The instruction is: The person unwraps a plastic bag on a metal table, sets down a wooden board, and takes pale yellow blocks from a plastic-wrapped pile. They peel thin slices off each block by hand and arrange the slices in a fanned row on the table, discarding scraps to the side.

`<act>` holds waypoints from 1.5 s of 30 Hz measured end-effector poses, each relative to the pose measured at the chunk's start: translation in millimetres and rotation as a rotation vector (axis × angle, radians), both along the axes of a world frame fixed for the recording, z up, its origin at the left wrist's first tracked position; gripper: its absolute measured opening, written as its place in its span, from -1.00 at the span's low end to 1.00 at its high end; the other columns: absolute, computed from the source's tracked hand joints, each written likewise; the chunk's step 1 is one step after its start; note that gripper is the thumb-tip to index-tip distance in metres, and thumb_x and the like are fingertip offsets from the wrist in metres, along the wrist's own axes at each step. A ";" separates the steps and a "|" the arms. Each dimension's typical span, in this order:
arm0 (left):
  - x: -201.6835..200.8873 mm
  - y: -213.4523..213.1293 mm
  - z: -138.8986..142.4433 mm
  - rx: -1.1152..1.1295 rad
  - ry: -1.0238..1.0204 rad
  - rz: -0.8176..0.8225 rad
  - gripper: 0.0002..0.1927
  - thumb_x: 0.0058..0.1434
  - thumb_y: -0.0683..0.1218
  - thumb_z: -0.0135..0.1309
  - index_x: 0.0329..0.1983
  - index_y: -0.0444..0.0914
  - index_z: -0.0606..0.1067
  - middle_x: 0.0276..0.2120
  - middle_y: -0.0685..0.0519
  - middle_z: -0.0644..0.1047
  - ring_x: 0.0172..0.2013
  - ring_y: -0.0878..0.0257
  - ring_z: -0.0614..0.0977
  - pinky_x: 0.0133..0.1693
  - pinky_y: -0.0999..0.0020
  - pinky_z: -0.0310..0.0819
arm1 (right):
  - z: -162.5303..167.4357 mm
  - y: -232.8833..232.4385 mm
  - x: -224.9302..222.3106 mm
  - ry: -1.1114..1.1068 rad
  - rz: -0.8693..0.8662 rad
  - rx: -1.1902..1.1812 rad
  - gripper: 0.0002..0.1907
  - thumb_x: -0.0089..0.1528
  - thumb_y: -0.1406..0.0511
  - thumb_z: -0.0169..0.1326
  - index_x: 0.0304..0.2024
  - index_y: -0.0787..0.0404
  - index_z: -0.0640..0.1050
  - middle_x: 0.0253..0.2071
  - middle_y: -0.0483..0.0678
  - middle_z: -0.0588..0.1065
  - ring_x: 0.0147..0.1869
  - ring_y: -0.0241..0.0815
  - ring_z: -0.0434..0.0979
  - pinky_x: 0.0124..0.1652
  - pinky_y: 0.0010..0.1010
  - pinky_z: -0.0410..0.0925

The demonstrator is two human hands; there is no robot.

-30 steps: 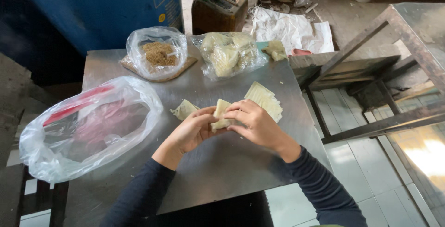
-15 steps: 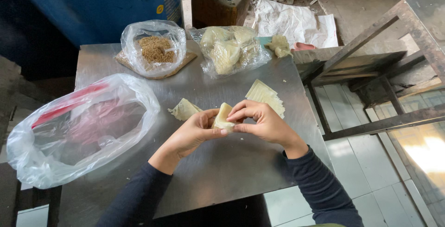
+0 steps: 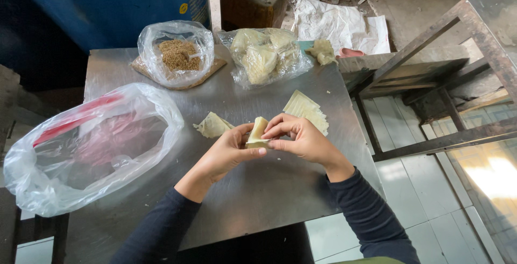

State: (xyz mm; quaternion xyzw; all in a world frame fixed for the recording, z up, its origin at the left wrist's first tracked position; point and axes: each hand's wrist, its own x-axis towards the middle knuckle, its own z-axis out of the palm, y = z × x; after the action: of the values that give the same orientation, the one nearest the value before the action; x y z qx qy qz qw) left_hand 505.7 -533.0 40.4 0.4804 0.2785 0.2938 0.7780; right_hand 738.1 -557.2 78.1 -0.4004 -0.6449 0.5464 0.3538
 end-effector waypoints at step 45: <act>0.3 -5.1 -4.0 -0.195 -0.115 0.034 -0.45 0.28 -0.25 0.00 0.37 -0.38 0.32 0.13 -0.04 0.53 0.05 0.24 0.60 0.11 0.29 0.52 | -14.0 -60.7 46.1 -0.800 -0.449 0.780 -0.67 0.14 0.38 0.22 -0.02 0.26 0.62 0.04 0.03 0.57 0.14 0.05 0.54 0.11 -0.16 0.38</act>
State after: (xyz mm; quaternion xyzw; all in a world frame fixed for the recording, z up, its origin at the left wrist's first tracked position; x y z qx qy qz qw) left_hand 505.9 -538.1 36.5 0.3799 0.2689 0.3056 0.8306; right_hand 784.2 -617.9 64.1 -0.5419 -0.7805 -0.0117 0.3115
